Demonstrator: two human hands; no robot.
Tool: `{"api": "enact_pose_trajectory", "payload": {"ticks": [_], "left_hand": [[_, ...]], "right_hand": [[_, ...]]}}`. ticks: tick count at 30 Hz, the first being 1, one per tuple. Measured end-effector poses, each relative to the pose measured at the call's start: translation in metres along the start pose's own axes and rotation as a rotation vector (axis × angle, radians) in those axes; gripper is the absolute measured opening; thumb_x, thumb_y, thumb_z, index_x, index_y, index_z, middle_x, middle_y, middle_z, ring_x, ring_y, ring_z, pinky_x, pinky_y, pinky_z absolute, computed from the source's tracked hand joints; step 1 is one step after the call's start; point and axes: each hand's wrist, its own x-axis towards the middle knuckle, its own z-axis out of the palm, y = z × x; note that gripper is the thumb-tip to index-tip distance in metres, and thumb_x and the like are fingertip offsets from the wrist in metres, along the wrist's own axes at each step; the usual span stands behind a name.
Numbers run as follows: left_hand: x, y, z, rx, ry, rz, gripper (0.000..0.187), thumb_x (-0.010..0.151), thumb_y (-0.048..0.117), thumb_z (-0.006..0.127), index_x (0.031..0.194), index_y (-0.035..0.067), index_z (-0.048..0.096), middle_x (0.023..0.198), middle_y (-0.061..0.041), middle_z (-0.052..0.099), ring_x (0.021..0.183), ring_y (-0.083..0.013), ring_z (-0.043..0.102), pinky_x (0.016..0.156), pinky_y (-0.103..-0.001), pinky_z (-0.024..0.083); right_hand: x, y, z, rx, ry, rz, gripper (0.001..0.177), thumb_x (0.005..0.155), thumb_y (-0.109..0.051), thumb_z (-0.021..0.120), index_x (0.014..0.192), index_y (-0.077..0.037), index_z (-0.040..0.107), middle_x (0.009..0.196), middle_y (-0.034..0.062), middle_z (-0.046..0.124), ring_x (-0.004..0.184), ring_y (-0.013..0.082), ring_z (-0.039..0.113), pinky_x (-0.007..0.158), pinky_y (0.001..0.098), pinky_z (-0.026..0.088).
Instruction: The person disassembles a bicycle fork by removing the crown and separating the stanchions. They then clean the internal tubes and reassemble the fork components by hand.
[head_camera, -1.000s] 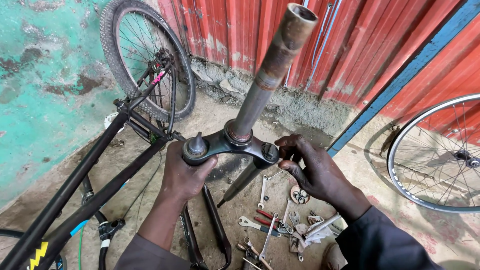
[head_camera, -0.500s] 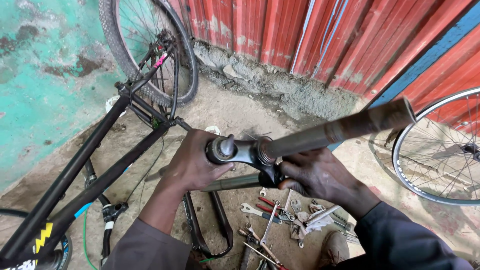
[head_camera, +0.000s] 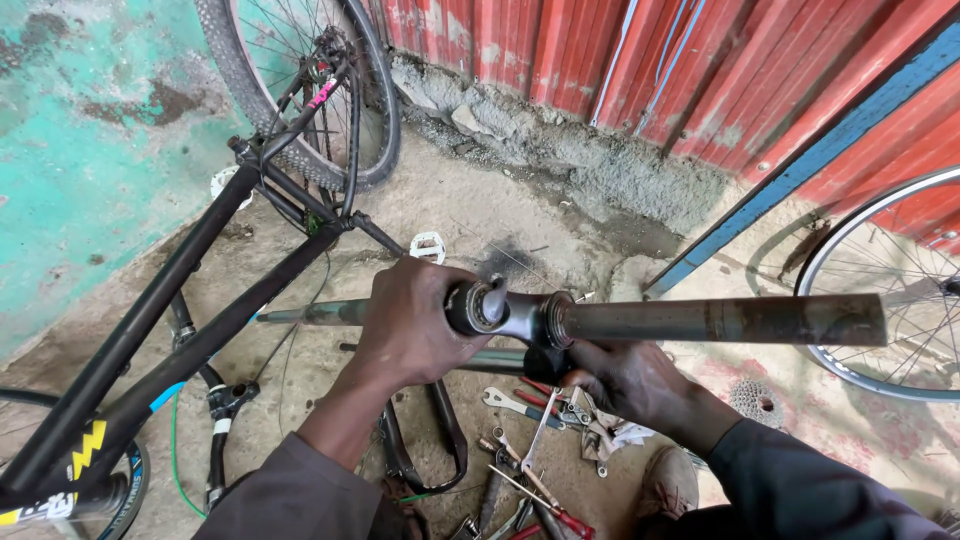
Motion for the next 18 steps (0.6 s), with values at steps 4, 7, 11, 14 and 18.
{"api": "enact_pose_trajectory", "payload": {"ticks": [4, 7, 11, 14, 18], "left_hand": [[-0.003, 0.003, 0.011, -0.07, 0.077, -0.025, 0.008, 0.069, 0.019, 0.076, 0.067, 0.014, 0.07, 0.056, -0.006, 0.069, 0.055, -0.0288, 0.069, 0.061, -0.036, 0.056], [-0.003, 0.005, 0.019, -0.068, 0.142, -0.001, 0.01, 0.064, 0.02, 0.078, 0.067, 0.015, 0.069, 0.056, -0.006, 0.067, 0.056, -0.0315, 0.07, 0.057, -0.037, 0.055], [-0.002, 0.023, 0.036, 0.073, 0.303, 0.094, 0.012, 0.063, 0.024, 0.077, 0.066, 0.019, 0.067, 0.056, -0.004, 0.066, 0.055, -0.0286, 0.069, 0.052, -0.038, 0.053], [-0.002, 0.032, 0.051, 0.266, 0.433, 0.238, 0.009, 0.065, 0.023, 0.077, 0.069, 0.019, 0.07, 0.056, -0.002, 0.067, 0.055, -0.0251, 0.069, 0.053, -0.037, 0.055], [0.007, 0.025, 0.071, 0.451, 0.449, 0.413, 0.006, 0.066, 0.019, 0.07, 0.072, 0.02, 0.07, 0.058, 0.0, 0.066, 0.058, -0.0233, 0.069, 0.057, -0.036, 0.055]], "right_hand": [[0.013, -0.018, -0.02, 0.036, 0.096, 0.13, 0.036, 0.099, -0.052, 0.048, 0.093, -0.022, 0.067, 0.066, 0.0065, 0.064, 0.062, 0.0398, 0.067, 0.056, 0.046, 0.057], [0.027, -0.037, -0.029, 0.209, 0.202, 0.392, 0.042, 0.102, -0.043, 0.047, 0.072, -0.018, 0.062, 0.053, 0.0076, 0.062, 0.053, 0.0392, 0.063, 0.047, 0.0395, 0.052], [0.058, -0.06, -0.033, 0.393, 0.442, 0.705, 0.049, 0.103, -0.02, 0.042, 0.058, -0.007, 0.056, 0.044, 0.0131, 0.054, 0.043, 0.0241, 0.051, 0.042, 0.0335, 0.039], [0.076, -0.069, -0.042, 0.566, 0.524, 0.874, 0.044, 0.098, -0.005, 0.043, 0.055, 0.0, 0.052, 0.038, 0.0137, 0.047, 0.039, 0.0158, 0.043, 0.038, 0.0304, 0.031], [0.086, -0.063, -0.053, 0.903, 0.382, 1.061, 0.025, 0.093, 0.0, 0.049, 0.069, 0.005, 0.054, 0.043, 0.0147, 0.044, 0.033, 0.0237, 0.046, 0.033, 0.0328, 0.03]]}}
